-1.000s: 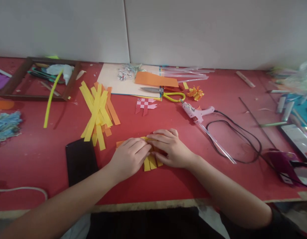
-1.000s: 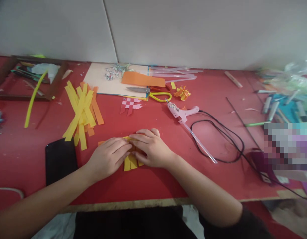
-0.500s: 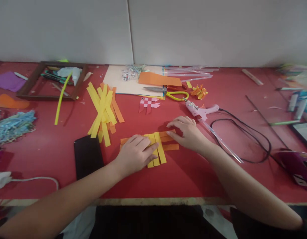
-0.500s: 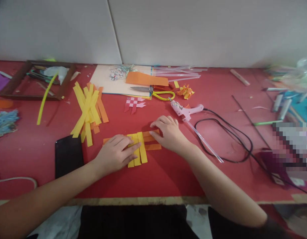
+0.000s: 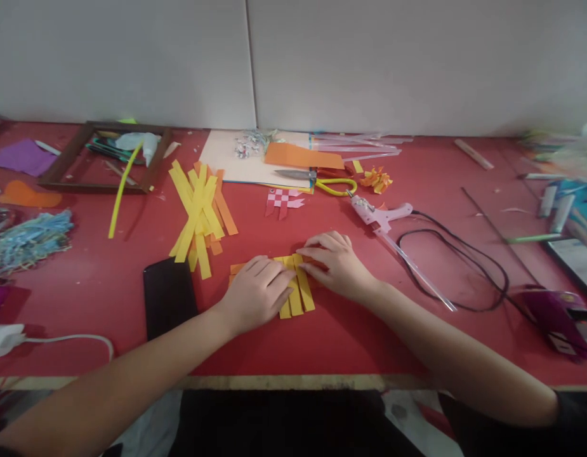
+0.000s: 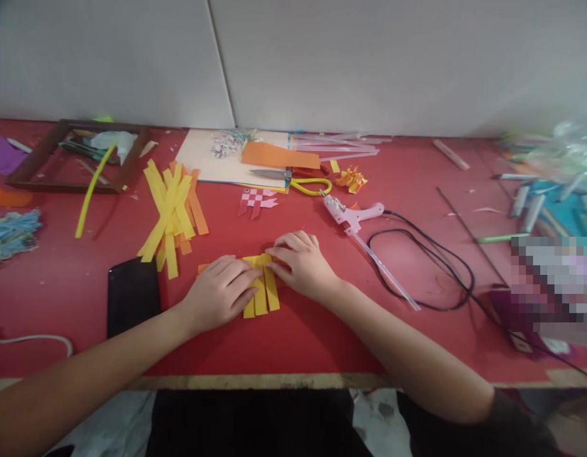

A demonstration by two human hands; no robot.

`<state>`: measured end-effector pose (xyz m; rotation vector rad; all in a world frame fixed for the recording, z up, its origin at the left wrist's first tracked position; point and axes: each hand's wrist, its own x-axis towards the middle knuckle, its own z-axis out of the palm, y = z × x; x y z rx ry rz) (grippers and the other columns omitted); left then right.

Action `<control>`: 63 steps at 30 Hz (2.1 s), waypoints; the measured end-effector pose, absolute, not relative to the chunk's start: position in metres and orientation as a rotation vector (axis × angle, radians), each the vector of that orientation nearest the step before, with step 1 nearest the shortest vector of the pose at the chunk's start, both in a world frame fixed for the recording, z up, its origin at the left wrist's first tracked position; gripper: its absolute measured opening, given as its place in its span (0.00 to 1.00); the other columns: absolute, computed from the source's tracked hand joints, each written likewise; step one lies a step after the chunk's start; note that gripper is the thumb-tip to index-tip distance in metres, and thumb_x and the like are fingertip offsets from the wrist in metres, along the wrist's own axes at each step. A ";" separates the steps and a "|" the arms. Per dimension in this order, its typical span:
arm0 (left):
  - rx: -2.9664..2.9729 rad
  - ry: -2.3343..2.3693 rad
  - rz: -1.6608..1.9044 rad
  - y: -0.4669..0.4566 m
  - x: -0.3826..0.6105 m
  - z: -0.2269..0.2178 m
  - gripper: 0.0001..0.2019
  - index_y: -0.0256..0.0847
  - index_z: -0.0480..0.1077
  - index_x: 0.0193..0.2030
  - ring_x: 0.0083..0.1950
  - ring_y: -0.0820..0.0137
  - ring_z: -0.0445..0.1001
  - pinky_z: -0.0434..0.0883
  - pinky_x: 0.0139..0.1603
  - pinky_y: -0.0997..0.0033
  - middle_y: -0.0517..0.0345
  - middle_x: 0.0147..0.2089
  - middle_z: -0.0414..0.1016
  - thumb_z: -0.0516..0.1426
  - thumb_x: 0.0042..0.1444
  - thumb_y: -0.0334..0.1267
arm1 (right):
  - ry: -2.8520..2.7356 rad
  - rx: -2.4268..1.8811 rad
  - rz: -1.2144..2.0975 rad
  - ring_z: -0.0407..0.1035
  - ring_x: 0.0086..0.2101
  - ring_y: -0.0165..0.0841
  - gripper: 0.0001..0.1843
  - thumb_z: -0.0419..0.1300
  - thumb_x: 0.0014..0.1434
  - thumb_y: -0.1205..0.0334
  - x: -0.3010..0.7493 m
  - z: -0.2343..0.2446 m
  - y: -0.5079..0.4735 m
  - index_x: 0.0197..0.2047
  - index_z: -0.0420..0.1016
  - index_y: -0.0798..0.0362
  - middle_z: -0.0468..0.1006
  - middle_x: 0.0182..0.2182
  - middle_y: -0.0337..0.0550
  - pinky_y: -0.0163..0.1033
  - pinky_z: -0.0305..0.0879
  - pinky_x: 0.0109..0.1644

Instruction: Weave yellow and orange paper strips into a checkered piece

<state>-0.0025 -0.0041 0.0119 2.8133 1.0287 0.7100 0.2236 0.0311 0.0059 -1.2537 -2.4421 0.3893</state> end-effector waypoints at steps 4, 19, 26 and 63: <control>2.790 1.045 0.698 -0.005 -0.003 0.012 0.13 0.33 0.74 0.48 0.42 0.60 0.73 0.73 0.47 0.55 0.46 0.43 0.76 0.51 0.66 0.36 | -2.413 -1.235 0.366 0.67 0.45 0.39 0.10 0.59 0.64 0.57 0.223 0.004 0.031 0.46 0.79 0.48 0.77 0.43 0.46 0.48 0.58 0.50; 2.881 1.027 0.625 -0.005 0.000 0.013 0.14 0.37 0.73 0.51 0.48 0.61 0.74 0.70 0.54 0.53 0.49 0.52 0.77 0.49 0.66 0.32 | -2.421 -1.271 0.410 0.68 0.43 0.39 0.11 0.58 0.64 0.55 0.221 0.010 0.033 0.44 0.79 0.48 0.77 0.41 0.46 0.48 0.59 0.50; 2.942 0.961 0.501 0.000 0.007 0.020 0.15 0.31 0.72 0.51 0.46 0.59 0.74 0.71 0.50 0.54 0.44 0.49 0.77 0.50 0.61 0.30 | -2.419 -1.328 0.497 0.68 0.41 0.38 0.12 0.56 0.65 0.55 0.252 0.020 0.052 0.43 0.78 0.51 0.77 0.39 0.46 0.46 0.62 0.50; 2.889 0.890 0.545 0.011 -0.003 0.011 0.12 0.36 0.73 0.50 0.40 0.63 0.72 0.71 0.41 0.60 0.52 0.47 0.78 0.50 0.66 0.33 | -2.302 -1.379 0.494 0.66 0.35 0.36 0.04 0.57 0.61 0.63 0.227 0.016 0.030 0.35 0.65 0.49 0.74 0.31 0.41 0.46 0.64 0.42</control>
